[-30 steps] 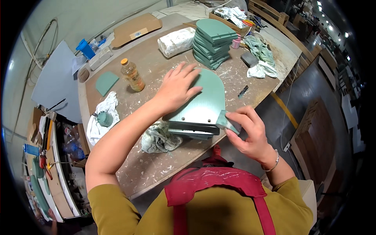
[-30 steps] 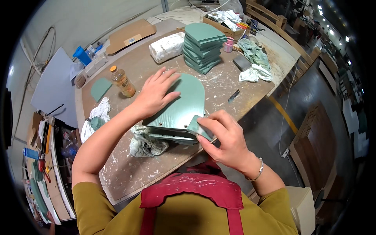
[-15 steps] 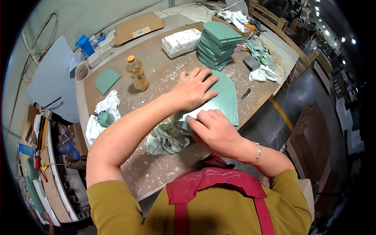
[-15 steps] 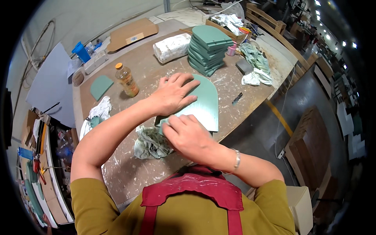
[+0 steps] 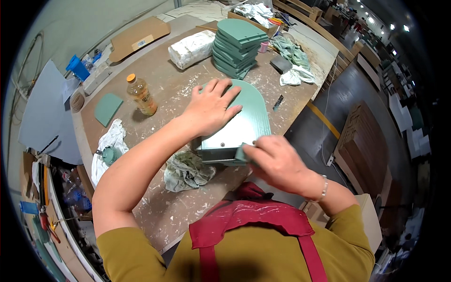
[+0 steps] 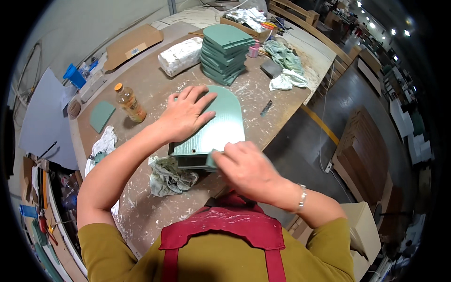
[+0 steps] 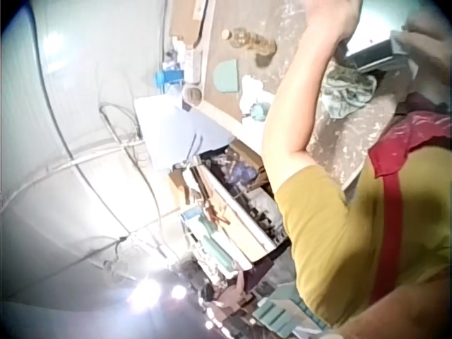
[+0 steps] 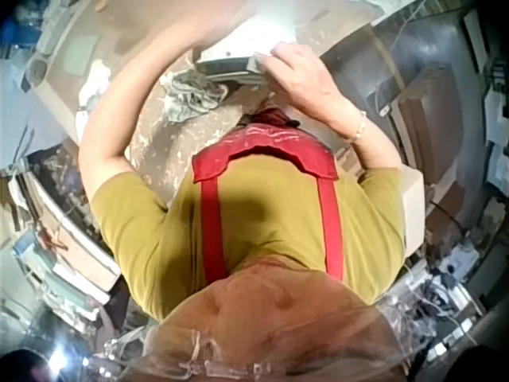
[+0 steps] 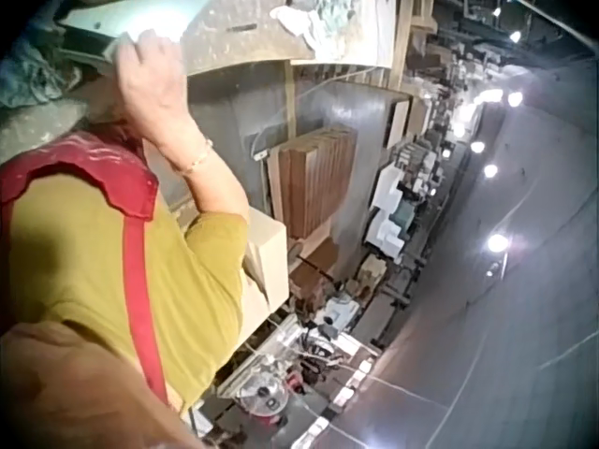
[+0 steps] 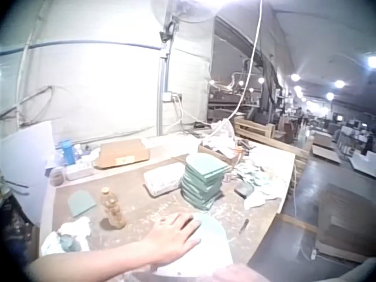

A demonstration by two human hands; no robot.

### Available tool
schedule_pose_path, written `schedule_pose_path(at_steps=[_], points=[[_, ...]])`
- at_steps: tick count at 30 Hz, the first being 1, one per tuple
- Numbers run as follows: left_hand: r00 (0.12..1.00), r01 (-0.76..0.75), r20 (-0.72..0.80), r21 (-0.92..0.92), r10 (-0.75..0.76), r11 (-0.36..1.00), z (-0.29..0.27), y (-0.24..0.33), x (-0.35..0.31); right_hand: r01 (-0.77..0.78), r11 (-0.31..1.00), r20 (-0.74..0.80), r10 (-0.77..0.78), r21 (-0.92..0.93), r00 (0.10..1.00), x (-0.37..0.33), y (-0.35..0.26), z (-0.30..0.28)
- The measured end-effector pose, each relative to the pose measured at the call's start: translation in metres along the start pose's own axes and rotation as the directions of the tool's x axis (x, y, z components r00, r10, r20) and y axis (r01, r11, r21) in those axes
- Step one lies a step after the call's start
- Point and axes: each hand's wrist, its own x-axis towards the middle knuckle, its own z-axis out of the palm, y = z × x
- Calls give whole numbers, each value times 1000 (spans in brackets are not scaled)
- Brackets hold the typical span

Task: The person polishes green wooden parts by hand using a small piece of abrasive foam and a white cloth, handling several pieces individually and stacking them on a workbench.

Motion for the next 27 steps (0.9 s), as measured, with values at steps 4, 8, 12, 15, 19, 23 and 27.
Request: schedule_pose_path(at_steps=[4,8,12,15,19,23,27], points=[[1000,5,19,5,-5,1000,-5,3,0,-213,972,48,219,-100,975,-39,14,-44],[999,-5,46,16,4,1000,-9,5,2,-463,876,25,464,133,885,-62,23,-67],[999,-54,5,84,54,995,-18,8,-2,-484,810,-71,533,330,843,-65,29,-66],[987,-110,-109,44,114,993,-38,35,-14,-513,735,-92,606,443,790,-74,42,-65],[988,-60,-145,-109,44,992,-53,58,-47,-457,504,-34,698,732,716,-78,58,-52],[911,218,-257,-363,-322,906,-45,18,-96,-317,312,4,706,896,708,-66,58,-51],[813,544,22,-384,-581,746,64,-16,-197,-98,510,-124,384,854,915,-26,37,-34]])
